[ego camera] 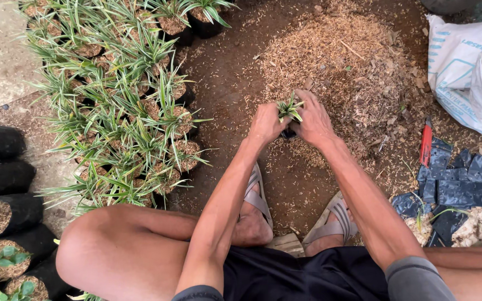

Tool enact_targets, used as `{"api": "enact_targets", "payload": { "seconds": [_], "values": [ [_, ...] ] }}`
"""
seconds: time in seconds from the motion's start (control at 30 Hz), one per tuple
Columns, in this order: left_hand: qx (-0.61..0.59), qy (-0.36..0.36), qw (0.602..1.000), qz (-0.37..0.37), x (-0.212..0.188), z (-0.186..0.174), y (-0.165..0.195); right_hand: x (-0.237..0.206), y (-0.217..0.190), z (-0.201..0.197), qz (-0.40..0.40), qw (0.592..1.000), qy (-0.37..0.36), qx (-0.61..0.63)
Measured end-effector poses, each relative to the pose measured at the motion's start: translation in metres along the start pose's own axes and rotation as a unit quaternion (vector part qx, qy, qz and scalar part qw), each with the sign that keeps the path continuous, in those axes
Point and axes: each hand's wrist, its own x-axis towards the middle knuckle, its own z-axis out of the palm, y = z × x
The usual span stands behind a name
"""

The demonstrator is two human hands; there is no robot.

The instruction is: The person prepares a black plastic nursery bag, fills it with soil and wood shavings, places a small variegated plant inside, and firms the medium around the roots. The finished potted plant is set aside with others.

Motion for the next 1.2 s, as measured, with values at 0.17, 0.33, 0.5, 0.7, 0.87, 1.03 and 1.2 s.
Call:
{"api": "enact_targets", "payload": {
  "seconds": [0.17, 0.33, 0.5, 0.7, 0.87, 1.03, 1.2],
  "values": [
    [-0.043, -0.016, 0.998, -0.045, 0.007, -0.003, -0.002, 0.000, 0.004, 0.005, 0.045, 0.994, 0.006, 0.103],
    [-0.068, 0.011, 0.997, -0.020, 0.012, -0.007, -0.003, -0.006, 0.017, -0.010, 0.152, 0.966, -0.175, 0.114],
    [-0.032, -0.029, 0.997, -0.061, 0.010, -0.005, 0.000, -0.016, 0.025, -0.032, 0.104, 0.978, -0.078, 0.166],
    [-0.029, -0.031, 0.998, -0.055, 0.013, -0.007, 0.003, -0.025, 0.016, -0.032, 0.098, 0.958, -0.167, 0.210],
    [0.037, -0.063, 0.990, -0.117, 0.012, -0.004, 0.003, -0.027, 0.004, -0.001, 0.151, 0.973, 0.035, 0.173],
    [0.009, -0.004, 1.000, -0.015, 0.003, 0.003, 0.002, -0.023, 0.004, 0.018, 0.101, 0.989, 0.031, 0.104],
    [0.031, -0.035, 0.998, -0.050, 0.005, 0.004, 0.002, -0.011, 0.003, 0.018, 0.103, 0.993, 0.020, 0.043]
  ]
}}
